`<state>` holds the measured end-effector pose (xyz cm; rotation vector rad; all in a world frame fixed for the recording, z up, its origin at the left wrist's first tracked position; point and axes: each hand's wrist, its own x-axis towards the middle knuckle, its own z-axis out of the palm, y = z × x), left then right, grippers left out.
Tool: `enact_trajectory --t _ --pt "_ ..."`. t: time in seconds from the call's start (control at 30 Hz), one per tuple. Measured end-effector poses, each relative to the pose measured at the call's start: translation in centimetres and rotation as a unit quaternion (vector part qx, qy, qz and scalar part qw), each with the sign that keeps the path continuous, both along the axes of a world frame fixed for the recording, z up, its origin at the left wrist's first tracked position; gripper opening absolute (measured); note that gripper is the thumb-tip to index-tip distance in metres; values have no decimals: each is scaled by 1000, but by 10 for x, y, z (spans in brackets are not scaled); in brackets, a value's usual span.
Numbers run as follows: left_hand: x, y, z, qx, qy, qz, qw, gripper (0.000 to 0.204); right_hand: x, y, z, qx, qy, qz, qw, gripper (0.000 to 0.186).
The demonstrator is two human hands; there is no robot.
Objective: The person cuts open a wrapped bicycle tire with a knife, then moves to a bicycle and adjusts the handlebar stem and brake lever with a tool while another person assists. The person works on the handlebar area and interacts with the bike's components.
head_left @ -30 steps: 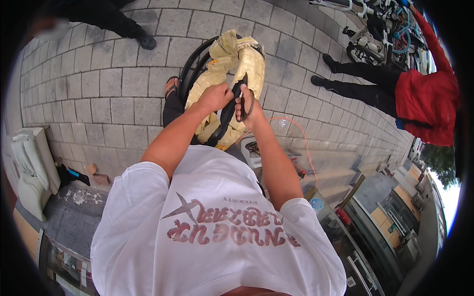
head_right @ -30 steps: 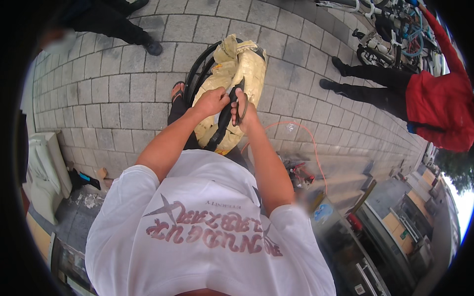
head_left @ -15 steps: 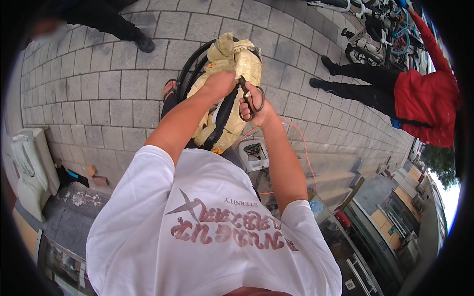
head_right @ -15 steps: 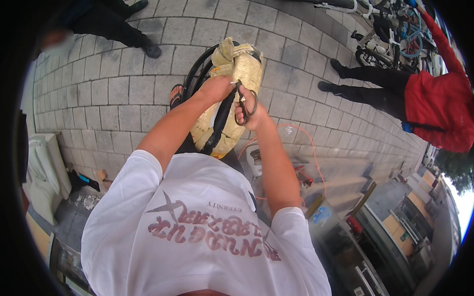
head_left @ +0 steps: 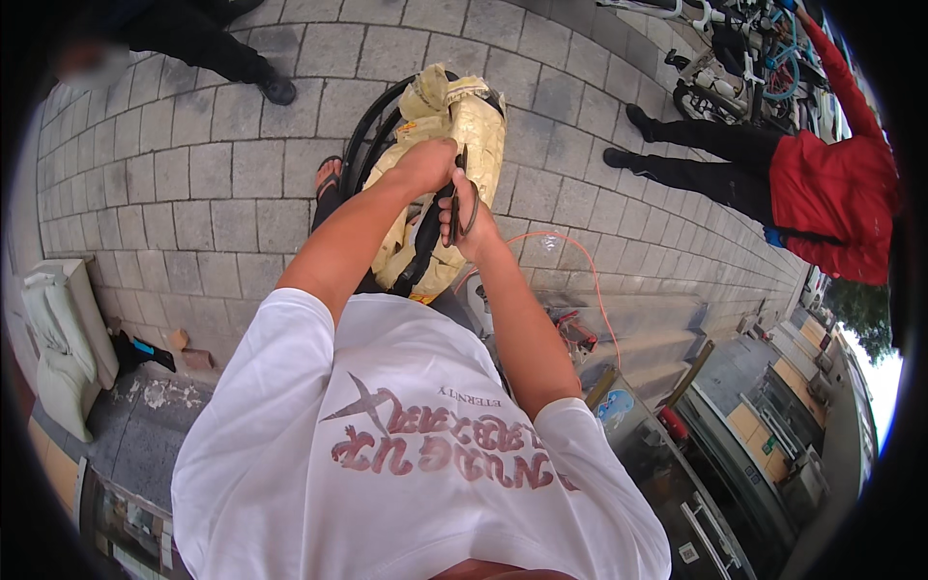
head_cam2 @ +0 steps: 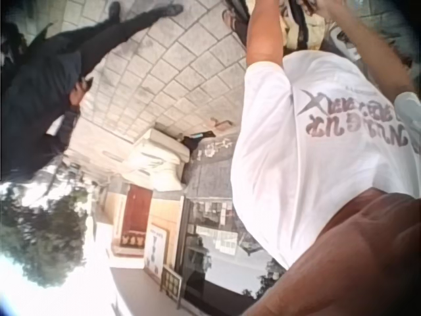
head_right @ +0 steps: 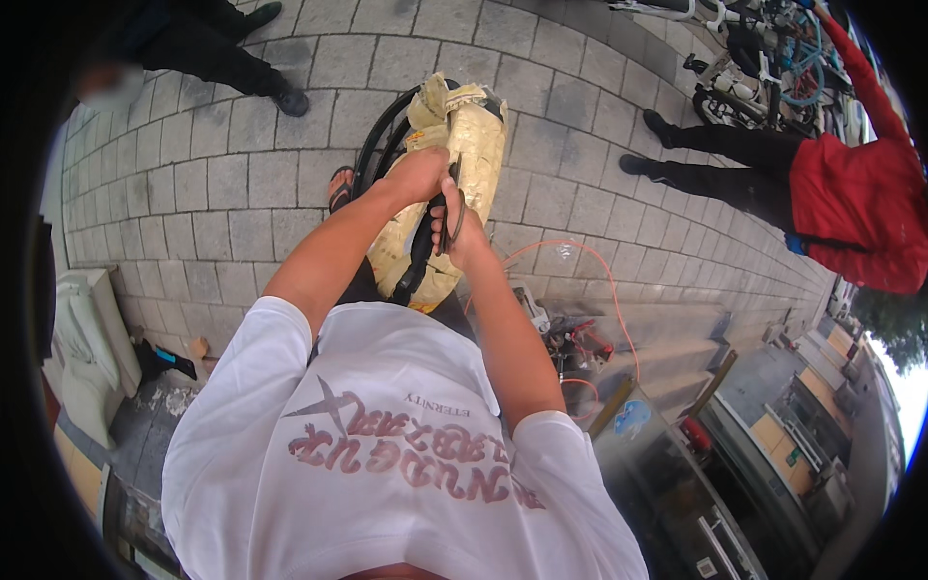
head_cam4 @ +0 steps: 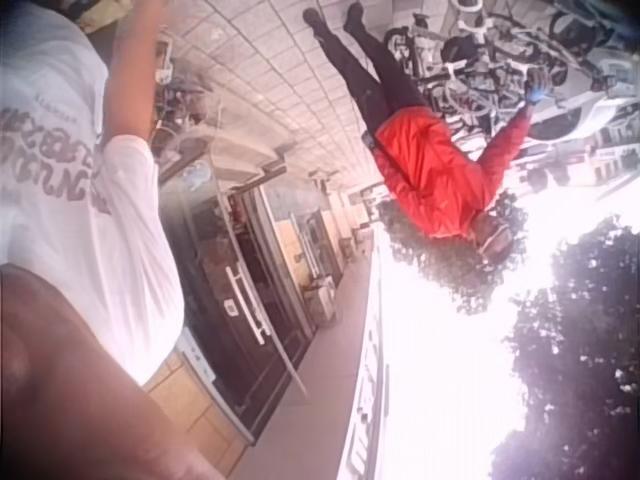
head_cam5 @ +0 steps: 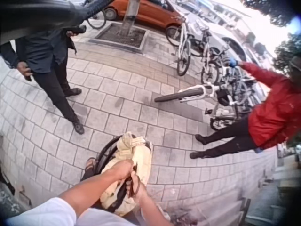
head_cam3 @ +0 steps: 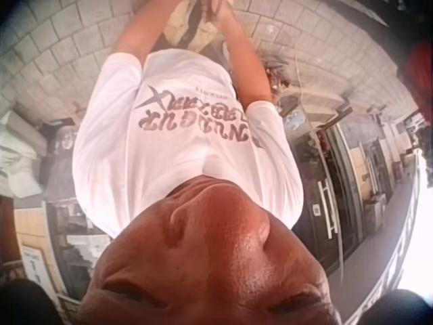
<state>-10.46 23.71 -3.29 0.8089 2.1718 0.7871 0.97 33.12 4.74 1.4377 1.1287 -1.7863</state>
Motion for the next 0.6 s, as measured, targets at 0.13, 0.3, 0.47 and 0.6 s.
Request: enact_trajectory --t 0.13,0.3,0.47,0.6 --pt "2 -5 -5 38 13 0 999 22 -13 -5 -9 1 6 -40 999 71" --pt "5 -10 0 28 -28 48 998 21 -9 -7 -9 27 0 -42 999 62" --pt "8 -16 -4 60 -23 77 995 23 -7 -11 -6 80 -15 -20 996 63" --pt "10 -17 2 71 -46 93 992 23 -21 0 -12 12 10 -43 999 64"
